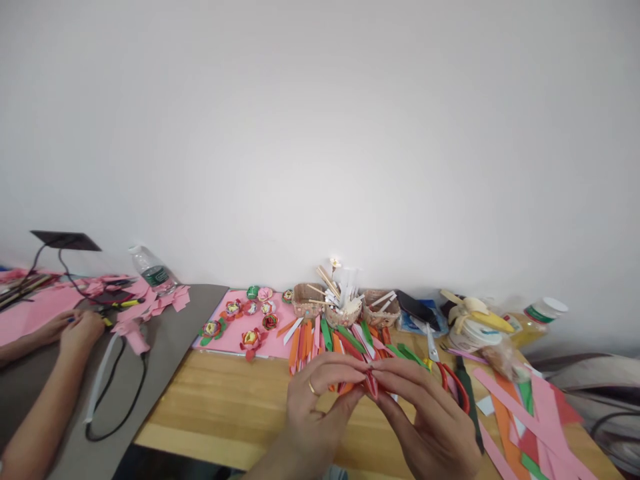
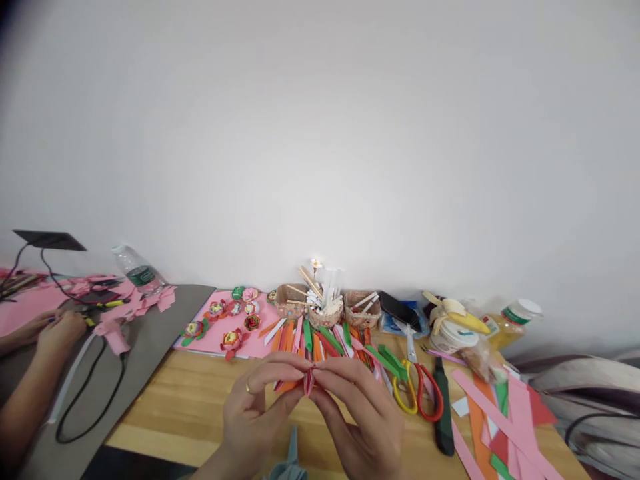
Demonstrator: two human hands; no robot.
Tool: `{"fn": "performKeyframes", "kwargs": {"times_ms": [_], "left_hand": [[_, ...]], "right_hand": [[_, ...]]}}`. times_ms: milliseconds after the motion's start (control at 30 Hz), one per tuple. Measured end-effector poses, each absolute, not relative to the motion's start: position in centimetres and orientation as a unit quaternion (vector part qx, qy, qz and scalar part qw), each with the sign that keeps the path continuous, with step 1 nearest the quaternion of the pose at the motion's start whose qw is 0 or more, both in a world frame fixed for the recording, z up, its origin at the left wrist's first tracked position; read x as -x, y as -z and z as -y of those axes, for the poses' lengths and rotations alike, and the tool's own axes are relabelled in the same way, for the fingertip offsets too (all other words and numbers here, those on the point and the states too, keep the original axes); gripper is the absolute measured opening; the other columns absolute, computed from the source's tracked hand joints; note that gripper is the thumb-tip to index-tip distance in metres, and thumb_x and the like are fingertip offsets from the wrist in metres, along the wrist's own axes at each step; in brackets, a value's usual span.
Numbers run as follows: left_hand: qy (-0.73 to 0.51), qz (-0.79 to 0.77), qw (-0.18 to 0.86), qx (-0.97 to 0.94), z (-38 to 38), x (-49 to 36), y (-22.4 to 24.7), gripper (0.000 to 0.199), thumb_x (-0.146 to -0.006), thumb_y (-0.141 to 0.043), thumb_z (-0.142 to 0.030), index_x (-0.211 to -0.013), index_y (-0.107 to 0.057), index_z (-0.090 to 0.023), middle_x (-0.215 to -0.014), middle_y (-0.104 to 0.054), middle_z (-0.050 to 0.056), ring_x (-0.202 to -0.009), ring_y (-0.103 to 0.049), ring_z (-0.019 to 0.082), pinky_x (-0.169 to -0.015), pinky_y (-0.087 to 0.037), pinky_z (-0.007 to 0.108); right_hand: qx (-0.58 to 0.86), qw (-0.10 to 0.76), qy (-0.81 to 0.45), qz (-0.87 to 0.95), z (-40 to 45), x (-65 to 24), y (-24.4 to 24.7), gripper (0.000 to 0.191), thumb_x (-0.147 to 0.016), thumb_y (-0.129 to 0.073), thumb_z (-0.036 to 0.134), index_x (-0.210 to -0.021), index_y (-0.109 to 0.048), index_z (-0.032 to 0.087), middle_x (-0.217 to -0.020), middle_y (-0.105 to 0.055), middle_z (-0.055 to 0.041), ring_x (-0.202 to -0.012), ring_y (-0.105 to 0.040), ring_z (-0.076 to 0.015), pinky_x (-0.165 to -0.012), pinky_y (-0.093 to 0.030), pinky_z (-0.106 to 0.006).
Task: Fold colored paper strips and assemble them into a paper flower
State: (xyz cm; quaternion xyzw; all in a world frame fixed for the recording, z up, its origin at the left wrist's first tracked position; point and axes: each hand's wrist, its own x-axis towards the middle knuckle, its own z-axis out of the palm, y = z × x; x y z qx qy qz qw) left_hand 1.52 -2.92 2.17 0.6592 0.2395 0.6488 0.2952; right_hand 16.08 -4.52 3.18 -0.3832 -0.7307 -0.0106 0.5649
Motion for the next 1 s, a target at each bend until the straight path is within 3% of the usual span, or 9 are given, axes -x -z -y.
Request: {"fn": "performKeyframes", "kwargs": {"times_ms": [367,700,1000], "left_hand": [[-0.622,-0.304,0.328,-0.643,2.9,-1.7,-1.8,0.025,-0.073,-0.064,-0.003,-0.089,-0.066,-0.022,-0.086,-0.069,0.002,-0.083,-0.064,0.012,-0.077,-0.051,0.022],[-0.5,-0.412,0.539,-0.539,2.1,-1.5,-2.0,0.013,-0.066,-0.062,-0.006,-0.075,-0.06,-0.017,-0.075,-0.061,0.001,-0.065,-0.058,0.011,-0.057,-0.048,0.02],[-0.505,-0.371,0.56,-0.542,1.7,-1.4,-1.2,0.013,-0.066,-0.068,-0.012,-0.071,-0.056,-0.017,-0.073,-0.055,0.0,-0.067,-0.053,0.012,-0.057,-0.045,0.021]], "right_hand": [[0.423,0.556,-0.022,0.715,4.3,-16.1,-2.2,0.013,-0.079,-0.063,0.011,-0.089,-0.066,0.019,-0.082,-0.069,-0.0056,-0.077,-0.067,-0.015,-0.07,-0.055,-0.022],[0.482,0.521,-0.166,0.685,3.3,-16.3,-1.7,0.005,-0.076,-0.069,0.024,-0.075,-0.067,0.02,-0.073,-0.069,-0.0036,-0.066,-0.067,-0.0169,-0.057,-0.054,-0.024],[0.473,0.526,-0.229,0.669,3.1,-16.5,-1.4,0.014,-0.075,-0.07,0.028,-0.068,-0.062,0.019,-0.068,-0.066,-0.0028,-0.064,-0.064,-0.0165,-0.056,-0.053,-0.024]]}}
